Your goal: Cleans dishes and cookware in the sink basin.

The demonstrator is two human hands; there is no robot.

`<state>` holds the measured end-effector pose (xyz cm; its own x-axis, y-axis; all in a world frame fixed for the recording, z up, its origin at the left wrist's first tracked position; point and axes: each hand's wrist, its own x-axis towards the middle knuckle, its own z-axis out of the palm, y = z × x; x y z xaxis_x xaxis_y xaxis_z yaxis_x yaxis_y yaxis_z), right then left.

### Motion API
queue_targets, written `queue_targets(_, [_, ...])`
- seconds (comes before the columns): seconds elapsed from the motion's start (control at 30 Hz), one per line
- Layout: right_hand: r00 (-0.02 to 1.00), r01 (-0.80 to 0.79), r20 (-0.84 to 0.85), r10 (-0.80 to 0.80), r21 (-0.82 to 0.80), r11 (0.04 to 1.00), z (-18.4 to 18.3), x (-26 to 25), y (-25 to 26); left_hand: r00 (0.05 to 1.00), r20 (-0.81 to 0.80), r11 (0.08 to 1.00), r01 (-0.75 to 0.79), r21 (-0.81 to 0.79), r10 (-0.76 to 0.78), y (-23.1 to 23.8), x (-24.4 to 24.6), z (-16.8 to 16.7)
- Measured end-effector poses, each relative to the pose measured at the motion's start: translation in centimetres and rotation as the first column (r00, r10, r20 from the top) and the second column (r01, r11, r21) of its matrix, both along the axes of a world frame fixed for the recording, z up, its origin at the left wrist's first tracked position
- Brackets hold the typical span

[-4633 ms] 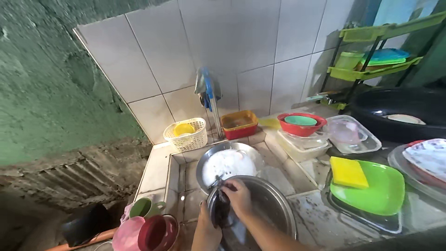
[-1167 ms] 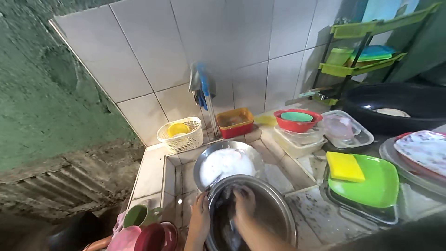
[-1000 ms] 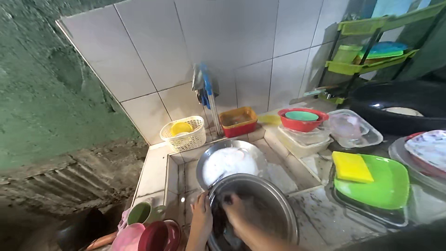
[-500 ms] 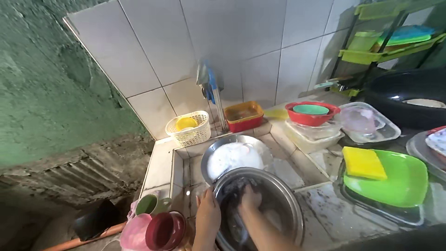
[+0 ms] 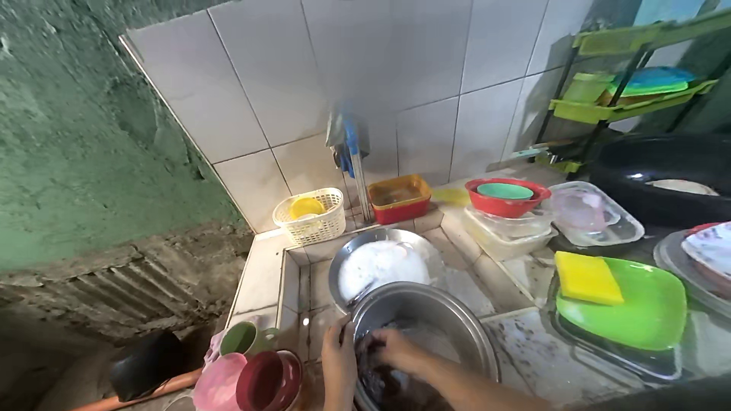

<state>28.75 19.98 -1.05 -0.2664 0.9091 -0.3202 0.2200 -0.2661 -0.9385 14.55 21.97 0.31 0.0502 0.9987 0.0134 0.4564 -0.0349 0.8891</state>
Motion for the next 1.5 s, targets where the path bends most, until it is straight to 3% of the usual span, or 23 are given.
queue_targets(0.07, [0.891, 0.424, -0.181, -0.416, 0.005, 0.906, -0.3, -1.2, 0.6, 0.999, 0.038, 1.0, -0.021, 0.004, 0.021, -0.3, -0.1, 0.0])
queue_targets(0.13, [0.539, 0.793, -0.367, -0.758, -0.083, 0.604, -0.5, -2.4, 1.7, 0.998, 0.037, 0.999, -0.043, 0.018, 0.042, -1.0, -0.4, -0.1])
queue_targets(0.17, [0.342, 0.89, -0.424, -0.839, -0.141, 0.434, -0.2, -2.8, 2.4, 0.999, 0.017, 0.998, -0.05, 0.032, 0.05, -1.4, -0.5, -0.1])
queue_targets(0.2, [0.209, 0.93, -0.443, -0.872, -0.185, 0.317, 0.2, -3.2, 2.9, 0.998, -0.001, 0.997, -0.057, 0.048, 0.057, -1.8, -0.6, -0.1])
queue_targets(0.23, [0.177, 0.941, -0.435, -0.883, -0.187, 0.281, 0.4, -3.7, 3.1, 0.998, -0.005, 0.996, -0.065, 0.058, 0.066, -2.1, -0.6, -0.1])
queue_targets(0.27, [0.255, 0.933, -0.408, -0.877, -0.134, 0.334, 0.5, -4.2, 2.9, 0.997, -0.003, 0.995, -0.074, 0.063, 0.075, -2.3, -0.6, -0.2])
queue_targets(0.37, [0.711, 0.703, -0.152, -0.687, 0.184, 0.687, 0.9, -4.3, 1.9, 0.997, -0.011, 0.994, -0.075, 0.081, 0.076, -2.3, -0.9, -0.4])
queue_targets(0.4, [0.751, 0.652, -0.092, -0.654, 0.257, 0.713, 1.0, -3.7, 2.0, 0.997, -0.021, 0.995, -0.067, 0.079, 0.069, -2.3, -1.0, -0.3])
queue_targets(0.5, [0.575, 0.811, -0.181, -0.798, 0.252, 0.528, 0.5, -2.6, 3.1, 0.998, -0.05, 0.998, -0.041, 0.056, 0.044, -2.3, -1.2, 0.0])
queue_targets(0.53, [0.536, 0.84, -0.186, -0.824, 0.22, 0.496, 0.4, -2.9, 3.3, 0.998, -0.051, 0.998, -0.038, 0.05, 0.04, -2.2, -1.2, 0.0])
queue_targets(0.57, [0.56, 0.825, -0.155, -0.814, 0.191, 0.531, 0.4, -3.3, 3.1, 0.998, -0.048, 0.998, -0.036, 0.044, 0.038, -2.1, -1.3, 0.0])
queue_targets(0.63, [0.799, 0.597, -0.006, -0.602, 0.138, 0.79, 0.6, -2.8, 1.8, 0.999, -0.006, 0.999, -0.034, 0.021, 0.034, -2.3, -1.5, 0.1])
queue_targets(0.67, [0.928, 0.343, 0.114, -0.354, 0.107, 0.933, 0.7, -1.7, 1.1, 0.999, 0.042, 1.0, -0.028, -0.004, 0.028, -2.5, -1.9, 0.2])
queue_targets(0.7, [0.966, 0.034, 0.253, -0.045, 0.047, 0.998, 0.8, -0.5, 0.5, 0.995, 0.099, 0.999, -0.01, -0.043, 0.014, -2.6, -2.3, 0.4])
queue_targets(0.73, [0.896, -0.236, 0.371, 0.243, -0.064, 0.97, 0.8, 0.5, 0.1, 0.992, 0.126, 0.997, 0.019, -0.077, -0.009, -2.6, -2.8, 0.8])
queue_targets(0.77, [0.774, -0.406, 0.438, 0.457, -0.21, 0.889, 0.6, 1.2, -0.4, 0.994, 0.099, 0.993, 0.059, -0.1, -0.05, -2.3, -3.2, 1.3])
queue_targets(0.83, [0.537, -0.55, 0.487, 0.689, -0.417, 0.723, 0.4, 2.0, -1.1, 0.982, -0.088, 0.98, 0.154, -0.123, -0.166, -0.9, -3.4, 2.3])
queue_targets(0.93, [0.219, -0.594, 0.621, 0.753, -0.527, 0.608, 2.2, 1.6, -2.5, 0.867, -0.388, 0.949, 0.268, -0.167, -0.313, 1.4, -1.8, 3.4])
queue_targets(1.03, [0.092, -0.639, 0.689, 0.719, -0.513, 0.573, 4.4, 0.9, -4.0, 0.791, -0.46, 0.915, 0.348, -0.204, -0.404, 2.2, -0.9, 3.0])
queue_targets(1.13, [0.069, -0.744, 0.719, 0.692, -0.425, 0.516, 3.9, 0.9, -4.3, 0.88, -0.309, 0.932, 0.342, -0.116, -0.362, 2.2, -1.6, 1.9])
queue_targets(1.27, [0.233, -0.752, 0.701, 0.674, -0.309, 0.582, 3.1, -0.2, -4.5, 0.934, -0.234, 0.962, 0.253, -0.104, -0.271, 1.2, -1.9, 1.9])
queue_targets(1.37, [0.33, -0.78, 0.742, 0.584, -0.135, 0.612, 1.7, -2.0, -3.5, 0.94, -0.241, 0.966, 0.213, -0.146, -0.243, 0.7, -1.9, 2.1])
queue_targets(1.5, [0.538, -0.603, 0.775, 0.332, 0.078, 0.794, 1.5, -4.0, -1.3, 0.958, -0.222, 0.968, 0.135, -0.211, -0.182, 0.1, -2.6, 2.1])
